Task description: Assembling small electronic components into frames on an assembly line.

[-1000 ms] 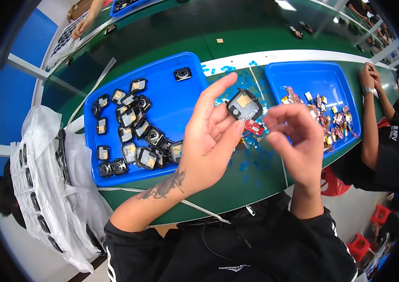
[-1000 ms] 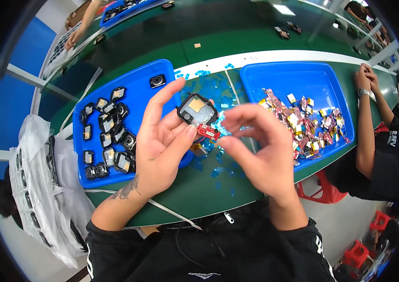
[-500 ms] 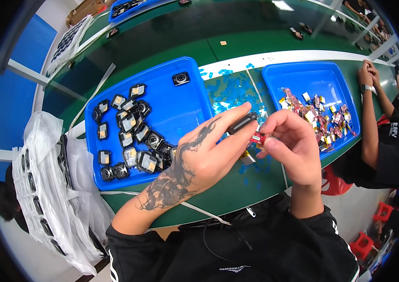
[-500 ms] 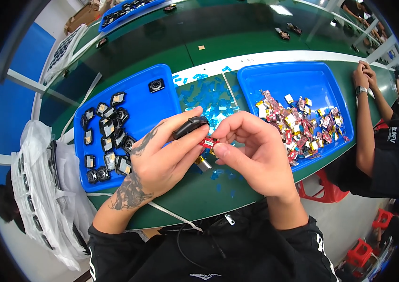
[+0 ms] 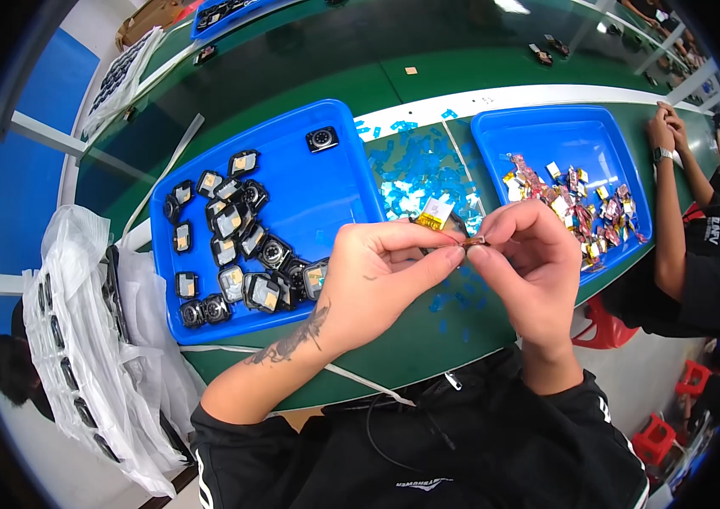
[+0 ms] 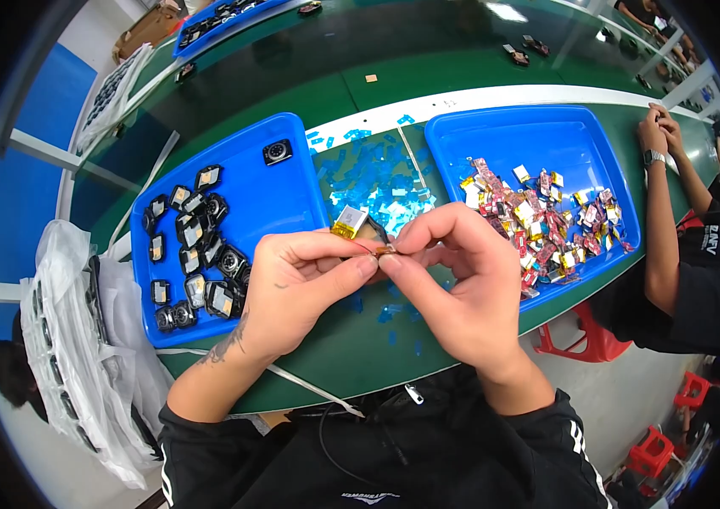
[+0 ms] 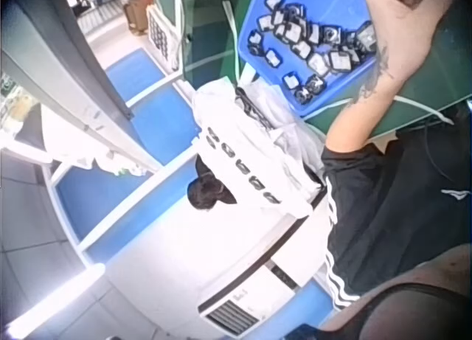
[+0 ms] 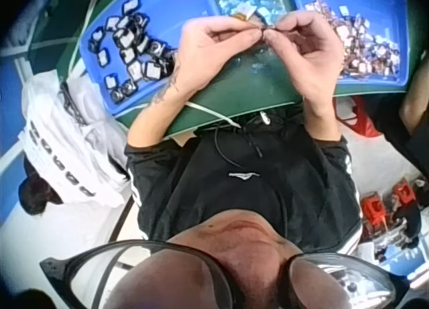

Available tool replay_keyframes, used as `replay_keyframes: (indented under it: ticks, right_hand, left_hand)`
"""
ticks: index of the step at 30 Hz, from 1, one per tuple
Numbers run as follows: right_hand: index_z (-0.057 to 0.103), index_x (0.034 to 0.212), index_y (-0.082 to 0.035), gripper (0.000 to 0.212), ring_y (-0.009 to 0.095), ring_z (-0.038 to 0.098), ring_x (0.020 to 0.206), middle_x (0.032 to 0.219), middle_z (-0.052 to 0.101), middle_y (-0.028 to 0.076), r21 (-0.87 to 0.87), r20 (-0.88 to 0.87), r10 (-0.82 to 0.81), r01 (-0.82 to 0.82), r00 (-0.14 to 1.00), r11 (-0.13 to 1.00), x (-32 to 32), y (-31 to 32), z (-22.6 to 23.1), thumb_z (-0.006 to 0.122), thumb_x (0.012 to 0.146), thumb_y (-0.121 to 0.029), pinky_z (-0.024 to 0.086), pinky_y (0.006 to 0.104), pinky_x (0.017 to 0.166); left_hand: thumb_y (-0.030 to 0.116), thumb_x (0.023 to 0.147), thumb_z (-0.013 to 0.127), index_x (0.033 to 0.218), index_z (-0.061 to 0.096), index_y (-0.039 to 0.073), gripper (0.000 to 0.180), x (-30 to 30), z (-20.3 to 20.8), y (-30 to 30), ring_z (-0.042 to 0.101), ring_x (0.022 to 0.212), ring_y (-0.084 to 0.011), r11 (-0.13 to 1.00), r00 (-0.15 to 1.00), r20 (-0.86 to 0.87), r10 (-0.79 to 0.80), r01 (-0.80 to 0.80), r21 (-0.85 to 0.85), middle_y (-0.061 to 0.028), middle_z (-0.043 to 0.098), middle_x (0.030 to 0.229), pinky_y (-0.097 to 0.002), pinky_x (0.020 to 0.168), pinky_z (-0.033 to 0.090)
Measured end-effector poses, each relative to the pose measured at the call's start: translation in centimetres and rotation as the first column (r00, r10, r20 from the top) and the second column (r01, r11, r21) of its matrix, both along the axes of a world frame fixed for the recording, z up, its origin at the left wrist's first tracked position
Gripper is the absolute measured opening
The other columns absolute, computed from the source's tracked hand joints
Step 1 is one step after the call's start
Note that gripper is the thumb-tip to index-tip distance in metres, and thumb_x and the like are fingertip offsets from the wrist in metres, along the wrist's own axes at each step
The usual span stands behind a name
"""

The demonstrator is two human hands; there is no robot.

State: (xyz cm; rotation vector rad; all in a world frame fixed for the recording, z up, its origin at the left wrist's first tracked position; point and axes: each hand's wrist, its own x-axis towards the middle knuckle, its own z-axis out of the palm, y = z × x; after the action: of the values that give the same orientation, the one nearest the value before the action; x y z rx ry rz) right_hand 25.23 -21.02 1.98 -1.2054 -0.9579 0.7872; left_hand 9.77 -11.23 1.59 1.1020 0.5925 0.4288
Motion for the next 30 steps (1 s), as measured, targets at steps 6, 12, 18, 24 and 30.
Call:
replay_keyframes:
  ticks: [6, 12, 18, 24, 30]
  right_hand:
    - [0.051, 0.105, -0.001, 0.032, 0.007, 0.059, 0.08, 0.088, 0.06, 0.004, 0.0, 0.087, -0.056, 0.056, 0.995, 0.998, -0.3, 0.8, -0.4, 0.07, 0.08, 0.008, 0.047, 0.0195, 0.066]
    - [0.051, 0.104, -0.001, 0.034, 0.006, 0.058, 0.078, 0.088, 0.06, 0.003, 0.001, 0.154, -0.091, 0.092, 0.984, 0.996, -0.4, 1.0, -0.6, 0.072, 0.079, 0.008, 0.046, 0.0191, 0.066]
    - [0.052, 0.102, -0.002, 0.033, 0.007, 0.056, 0.077, 0.09, 0.057, 0.003, 0.031, 0.238, -0.133, 0.13, 0.962, 0.991, -0.7, 1.2, -1.5, 0.073, 0.079, 0.008, 0.046, 0.0202, 0.067]
    - [0.052, 0.103, -0.002, 0.034, 0.007, 0.055, 0.08, 0.092, 0.055, 0.002, 0.042, 0.215, -0.173, 0.168, 0.961, 0.985, -1.3, 1.2, -2.4, 0.073, 0.078, 0.007, 0.046, 0.019, 0.067]
    - [0.054, 0.118, -0.003, 0.042, 0.007, 0.057, 0.087, 0.095, 0.058, 0.002, -0.064, 0.147, -0.076, 0.086, 0.986, 0.994, -2.1, 2.4, -1.9, 0.07, 0.08, 0.006, 0.048, 0.018, 0.067]
  left_hand:
    - [-0.004, 0.088, 0.064, 0.123, 0.062, -0.004, 0.034, 0.1, -0.1, -0.2, 0.065, 0.104, -0.0173, 0.943, 0.995, 0.087, 0.053, -0.078, 0.322, -0.0148, 0.061, 0.123, -0.0285, 0.092, 0.054]
    - [-0.006, 0.088, 0.061, 0.133, 0.056, 0.001, 0.046, 0.3, -0.2, -0.1, 0.062, 0.113, -0.0203, 0.92, 0.982, 0.173, 0.079, -0.139, 0.367, -0.014, 0.06, 0.128, -0.0307, 0.093, 0.055]
    - [-0.011, 0.086, 0.062, 0.135, 0.053, -0.001, 0.051, 0.2, 0.3, -0.1, 0.059, 0.116, -0.0182, 0.897, 0.989, 0.123, 0.082, -0.127, 0.424, -0.0128, 0.057, 0.131, -0.0286, 0.092, 0.054]
    - [-0.011, 0.087, 0.058, 0.132, 0.051, -0.002, 0.047, 0.2, 0.0, 0.0, 0.059, 0.117, -0.0196, 0.892, 0.99, 0.123, 0.065, -0.113, 0.439, -0.013, 0.055, 0.131, -0.0284, 0.092, 0.054]
    - [-0.012, 0.089, 0.052, 0.14, 0.038, 0.003, 0.055, -0.8, 0.0, 0.5, 0.06, 0.115, -0.018, 0.923, 0.993, 0.098, 0.068, -0.1, 0.371, -0.0132, 0.058, 0.126, -0.0285, 0.088, 0.054]
